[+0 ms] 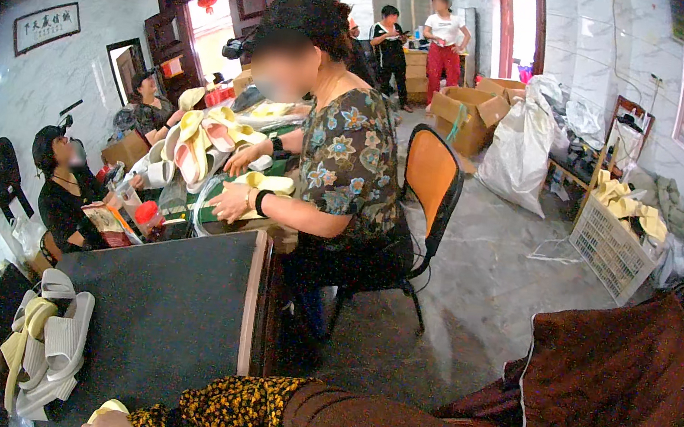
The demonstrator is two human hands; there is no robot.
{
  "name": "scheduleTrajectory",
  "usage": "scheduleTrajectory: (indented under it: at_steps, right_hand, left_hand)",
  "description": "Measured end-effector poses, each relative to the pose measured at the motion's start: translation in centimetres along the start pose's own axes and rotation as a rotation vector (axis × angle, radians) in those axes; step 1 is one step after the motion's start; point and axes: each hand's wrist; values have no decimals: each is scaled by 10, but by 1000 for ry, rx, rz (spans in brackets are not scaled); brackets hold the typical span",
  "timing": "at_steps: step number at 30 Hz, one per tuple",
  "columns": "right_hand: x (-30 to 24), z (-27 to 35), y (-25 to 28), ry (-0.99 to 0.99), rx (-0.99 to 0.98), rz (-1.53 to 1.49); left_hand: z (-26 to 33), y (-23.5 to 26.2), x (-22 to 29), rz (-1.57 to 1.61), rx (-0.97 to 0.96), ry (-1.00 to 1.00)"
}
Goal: Trim loose threads or excess material from finished sandals using scissors.
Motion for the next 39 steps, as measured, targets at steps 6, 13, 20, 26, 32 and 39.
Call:
scheduleTrajectory:
  at_steps: [6, 13, 20, 26, 32, 39]
  right_hand:
    - [-5, -6, -6, -34, -114, -18]
    - [-2, 1, 9, -81, -123, -14]
    - [8, 5, 7, -94, -98, 58]
    - [13, 0, -6, -59, -86, 65]
    - [10, 1, -9, -64, -98, 50]
    - [6, 5, 0, -95, -191, 2]
  left_hand:
    - [-21, -7, 34, 39, -98, 148]
    - [-86, 0, 76, 101, -253, 239]
    - [-34, 19, 22, 153, -316, 149]
    - [-27, 28, 13, 186, -332, 86]
    - [-26, 31, 18, 223, -366, 21]
    - [-51, 23, 27, 301, -377, -54]
Point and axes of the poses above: each hand's wrist, its own z-axis away from the middle knuckle, its own y-axis out of the back of the hand, x = y × z, and after that the axes turned 15 degrees about y, right-handed
